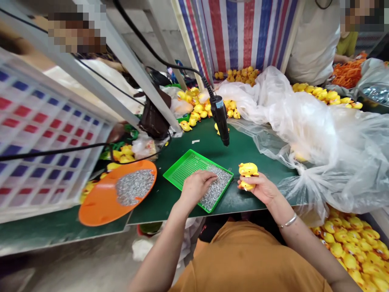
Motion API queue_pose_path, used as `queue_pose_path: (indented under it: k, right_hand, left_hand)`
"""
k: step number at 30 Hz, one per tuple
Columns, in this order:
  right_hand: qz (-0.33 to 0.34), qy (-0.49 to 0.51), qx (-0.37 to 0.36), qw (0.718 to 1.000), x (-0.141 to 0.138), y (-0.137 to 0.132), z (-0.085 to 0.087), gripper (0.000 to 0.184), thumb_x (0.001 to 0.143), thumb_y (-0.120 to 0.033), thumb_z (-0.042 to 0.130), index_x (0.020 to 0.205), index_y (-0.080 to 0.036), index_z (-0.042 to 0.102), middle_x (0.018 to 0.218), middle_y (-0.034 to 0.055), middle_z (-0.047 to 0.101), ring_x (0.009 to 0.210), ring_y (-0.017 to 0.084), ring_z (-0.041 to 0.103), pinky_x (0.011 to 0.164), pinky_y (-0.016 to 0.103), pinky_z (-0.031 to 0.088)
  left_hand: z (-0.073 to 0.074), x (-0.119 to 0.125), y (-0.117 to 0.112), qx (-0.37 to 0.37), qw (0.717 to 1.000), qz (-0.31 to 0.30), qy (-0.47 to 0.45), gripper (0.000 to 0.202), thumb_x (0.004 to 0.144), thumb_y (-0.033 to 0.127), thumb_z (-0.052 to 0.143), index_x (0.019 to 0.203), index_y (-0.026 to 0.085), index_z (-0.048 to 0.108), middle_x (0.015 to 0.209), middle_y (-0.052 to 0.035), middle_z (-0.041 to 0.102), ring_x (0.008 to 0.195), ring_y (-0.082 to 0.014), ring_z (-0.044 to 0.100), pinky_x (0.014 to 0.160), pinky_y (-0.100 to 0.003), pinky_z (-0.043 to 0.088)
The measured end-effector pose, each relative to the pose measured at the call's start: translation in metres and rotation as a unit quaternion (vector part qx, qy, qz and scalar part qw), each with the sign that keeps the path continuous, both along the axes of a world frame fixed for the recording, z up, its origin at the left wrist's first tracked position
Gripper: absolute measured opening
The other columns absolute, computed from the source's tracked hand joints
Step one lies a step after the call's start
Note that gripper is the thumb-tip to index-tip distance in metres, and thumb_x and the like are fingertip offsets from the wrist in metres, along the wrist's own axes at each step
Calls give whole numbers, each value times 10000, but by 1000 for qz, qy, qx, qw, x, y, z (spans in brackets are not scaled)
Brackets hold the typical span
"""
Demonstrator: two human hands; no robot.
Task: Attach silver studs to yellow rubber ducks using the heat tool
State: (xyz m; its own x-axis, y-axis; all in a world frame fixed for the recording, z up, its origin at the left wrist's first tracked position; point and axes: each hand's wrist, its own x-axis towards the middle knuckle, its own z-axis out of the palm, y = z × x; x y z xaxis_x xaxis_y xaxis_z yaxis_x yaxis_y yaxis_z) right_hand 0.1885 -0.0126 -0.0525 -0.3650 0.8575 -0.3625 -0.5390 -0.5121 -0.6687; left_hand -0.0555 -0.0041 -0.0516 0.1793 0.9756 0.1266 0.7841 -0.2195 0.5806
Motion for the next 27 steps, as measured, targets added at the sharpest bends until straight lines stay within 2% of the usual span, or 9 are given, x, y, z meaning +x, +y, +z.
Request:
queue_pose_path:
  k: [4,6,8,11,15,20,27]
  right_hand:
    - [-7,-8,6,1000,2,2,4,417,499,-184,899,875,-167,720,731,-10,655,715,164,632,714,331,499]
    - [-1,-17,18,1000,3,2,7,462,509,-184,898,935,-178,719,734,-20,651,716,153,627,727,324,493]
    - [3,-27,25,999,1,0,11,499,502,-176,899,965,-188,713,747,-27,654,708,139,615,733,311,487]
    - [-4,-44,32,999,-2,-4,16,519,462,-151,895,944,-194,707,785,-27,667,702,128,597,726,292,483]
    - [-33,-63,55,996,-8,-12,22,528,458,-125,878,953,-198,709,824,-30,680,743,130,593,748,271,467]
    - [-45,-49,37,997,-11,-18,24,570,455,-98,850,1000,-193,714,851,-31,686,785,135,602,795,271,459]
    - [-36,-50,21,998,-15,-19,24,392,469,-101,827,826,-178,686,778,-32,652,730,130,574,730,276,465]
  left_hand:
    - [13,14,-5,22,989,48,-137,130,797,350,682,804,278,790,834,-37,781,780,-228,690,710,-348,515]
    - [20,29,-9,44,977,44,-203,129,792,358,703,792,263,790,807,-42,773,749,-212,680,703,-338,523]
    - [26,47,-13,77,971,19,-228,127,805,360,715,782,258,787,782,-40,763,750,-202,669,717,-336,523]
    - [32,70,-16,149,969,-28,-194,121,843,351,699,817,274,789,773,-32,753,747,-190,652,737,-339,514]
    - [32,85,-17,219,968,-64,-108,158,898,321,637,925,281,788,832,-51,749,784,-196,629,720,-327,494]
    - [30,87,-16,259,961,-92,-8,214,941,254,560,985,258,769,889,-68,745,828,-203,614,681,-294,486]
    - [39,83,-12,259,954,-141,57,233,945,189,515,1002,224,737,930,-79,740,827,-206,595,653,-286,488]
